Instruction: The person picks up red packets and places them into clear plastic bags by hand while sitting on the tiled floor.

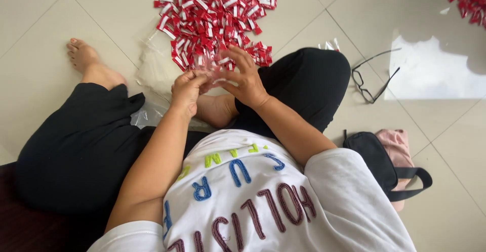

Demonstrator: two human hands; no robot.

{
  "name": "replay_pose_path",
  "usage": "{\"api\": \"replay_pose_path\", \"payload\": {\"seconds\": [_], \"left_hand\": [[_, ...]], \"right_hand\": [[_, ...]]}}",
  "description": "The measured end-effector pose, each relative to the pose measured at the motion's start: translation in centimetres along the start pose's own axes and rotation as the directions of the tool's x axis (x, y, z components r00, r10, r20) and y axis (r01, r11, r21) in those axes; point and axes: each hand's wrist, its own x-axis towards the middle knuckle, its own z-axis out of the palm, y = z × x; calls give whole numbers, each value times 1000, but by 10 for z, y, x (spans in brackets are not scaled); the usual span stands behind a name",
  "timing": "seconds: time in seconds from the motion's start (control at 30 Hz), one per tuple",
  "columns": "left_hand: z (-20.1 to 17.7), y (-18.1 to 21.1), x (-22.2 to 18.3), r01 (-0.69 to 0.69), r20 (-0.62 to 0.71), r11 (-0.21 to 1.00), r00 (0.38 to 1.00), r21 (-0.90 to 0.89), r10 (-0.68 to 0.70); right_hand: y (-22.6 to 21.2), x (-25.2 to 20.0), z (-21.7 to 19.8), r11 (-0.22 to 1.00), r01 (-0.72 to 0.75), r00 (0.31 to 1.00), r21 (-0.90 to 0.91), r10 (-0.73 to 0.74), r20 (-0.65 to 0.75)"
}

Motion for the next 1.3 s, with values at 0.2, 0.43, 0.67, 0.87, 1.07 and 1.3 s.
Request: {"api": "replay_pose_path", "payload": {"seconds": [0.2,0.43,0.67,0.87,1.07,1.3], "left_hand": [[13,5,-2,36,66,999,997,27,-38],[23,-3,-11,-250,296,968,926,22,232],[14,-13,0,-368,225,926,912,82,343],[13,-22,7,-385,234,922,900,34,367],[18,-3,-12,-309,281,950,908,-54,311],[13,5,-15,-222,358,970,901,-99,243]], "right_hand": [[5,-13,1,919,-285,959,271,273,81],[11,-29,-4,555,-731,663,397,716,219],[-1,-9,1,214,-752,558,623,711,429],[0,-10,4,236,-759,549,607,733,401],[4,-13,5,302,-753,567,585,749,343],[6,-21,-10,399,-727,629,558,713,310]]}}
